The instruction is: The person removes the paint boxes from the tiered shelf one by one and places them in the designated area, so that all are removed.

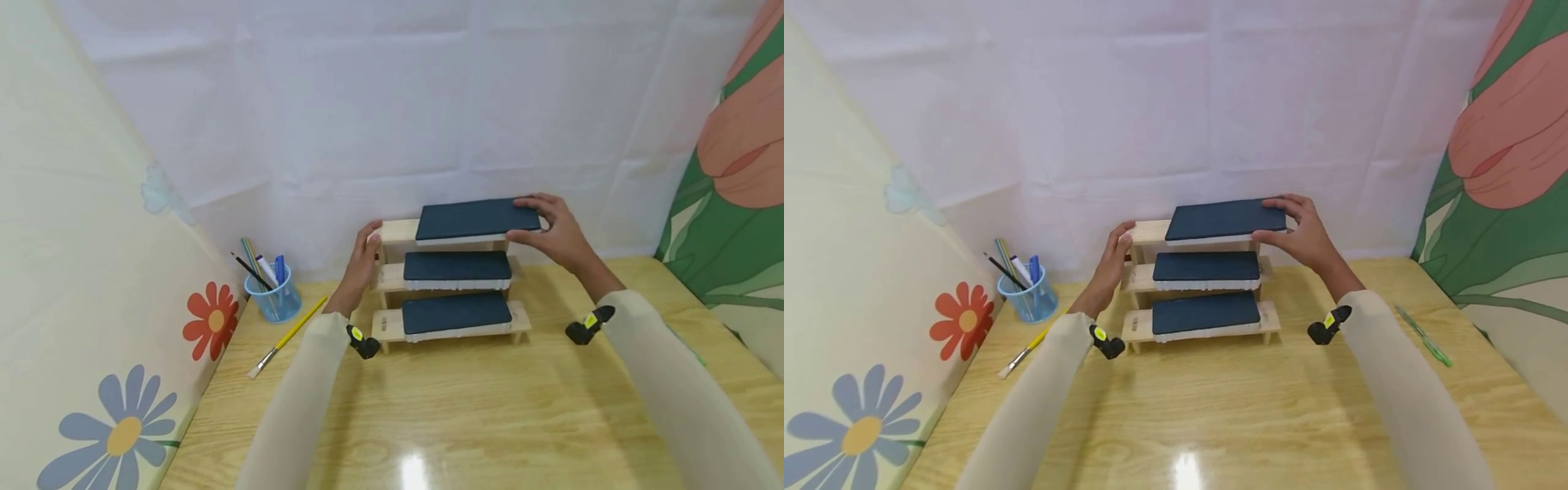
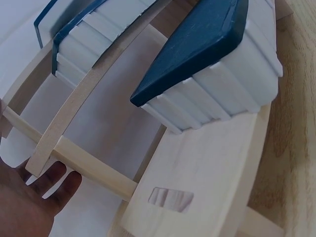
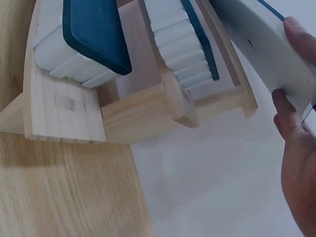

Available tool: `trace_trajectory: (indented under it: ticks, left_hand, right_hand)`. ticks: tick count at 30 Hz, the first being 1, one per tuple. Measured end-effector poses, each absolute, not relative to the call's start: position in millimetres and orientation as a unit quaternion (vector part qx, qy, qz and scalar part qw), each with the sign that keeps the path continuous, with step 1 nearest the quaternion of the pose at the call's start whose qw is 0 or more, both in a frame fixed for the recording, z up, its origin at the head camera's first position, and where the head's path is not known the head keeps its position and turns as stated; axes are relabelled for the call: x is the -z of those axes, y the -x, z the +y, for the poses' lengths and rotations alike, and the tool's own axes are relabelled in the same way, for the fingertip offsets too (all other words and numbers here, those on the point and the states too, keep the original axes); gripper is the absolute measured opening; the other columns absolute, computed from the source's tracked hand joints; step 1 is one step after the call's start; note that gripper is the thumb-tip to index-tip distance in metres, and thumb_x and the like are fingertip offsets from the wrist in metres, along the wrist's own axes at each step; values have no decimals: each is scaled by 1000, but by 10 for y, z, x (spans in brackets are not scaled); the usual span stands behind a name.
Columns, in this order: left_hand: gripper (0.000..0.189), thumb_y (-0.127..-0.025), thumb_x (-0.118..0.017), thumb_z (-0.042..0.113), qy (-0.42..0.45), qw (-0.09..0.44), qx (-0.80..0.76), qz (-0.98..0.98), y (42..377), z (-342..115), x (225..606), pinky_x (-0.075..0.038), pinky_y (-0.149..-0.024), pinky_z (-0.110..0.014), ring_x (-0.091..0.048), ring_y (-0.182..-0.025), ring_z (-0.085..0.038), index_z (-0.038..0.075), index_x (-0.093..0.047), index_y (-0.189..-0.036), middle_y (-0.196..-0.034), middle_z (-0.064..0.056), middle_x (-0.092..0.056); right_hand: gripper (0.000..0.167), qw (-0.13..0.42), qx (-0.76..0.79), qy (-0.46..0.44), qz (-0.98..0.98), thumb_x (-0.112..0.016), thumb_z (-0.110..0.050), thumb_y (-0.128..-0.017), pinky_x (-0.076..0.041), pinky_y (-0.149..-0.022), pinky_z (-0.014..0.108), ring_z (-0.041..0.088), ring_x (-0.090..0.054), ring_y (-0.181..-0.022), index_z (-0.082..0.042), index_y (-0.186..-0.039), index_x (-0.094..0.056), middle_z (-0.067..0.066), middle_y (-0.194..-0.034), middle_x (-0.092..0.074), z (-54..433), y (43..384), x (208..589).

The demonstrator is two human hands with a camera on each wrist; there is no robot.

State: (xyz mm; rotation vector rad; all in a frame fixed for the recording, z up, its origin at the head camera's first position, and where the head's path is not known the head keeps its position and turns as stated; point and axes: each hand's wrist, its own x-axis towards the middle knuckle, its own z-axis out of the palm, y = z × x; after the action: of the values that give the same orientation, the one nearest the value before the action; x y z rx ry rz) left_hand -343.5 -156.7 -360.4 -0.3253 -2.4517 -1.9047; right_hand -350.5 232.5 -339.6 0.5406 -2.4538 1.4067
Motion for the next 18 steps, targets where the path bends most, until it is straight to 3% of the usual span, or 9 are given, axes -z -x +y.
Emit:
trace_trajectory:
  ticks: [9, 18]
  left_hand:
    - [53, -107, -33, 54, 121, 29, 617, -777, 3622, -1607, 3893, -22, -116, -54, -21, -148, -25, 36, -28, -156, -164, 4, -17]
    - [51, -106, -33, 57, 125, 45, 610, -781, 3670, -1598, 3918, -25, -114, -52, -24, -147, -23, 39, -29, -154, -163, 6, -19]
  right_hand:
    - [61, 156, -504, -172, -832, -81, -30, -88, -19, -117, 56, 32, -24, -146, -14, -142, -57, 10, -156, -27, 2539, 3364, 3388]
    - [59, 174, -519, -155, -823, -78, -23, -90, -18, -119, 53, 30, -24, -148, -16, -144, -56, 8, -157, -29, 2859, 3237, 3409]
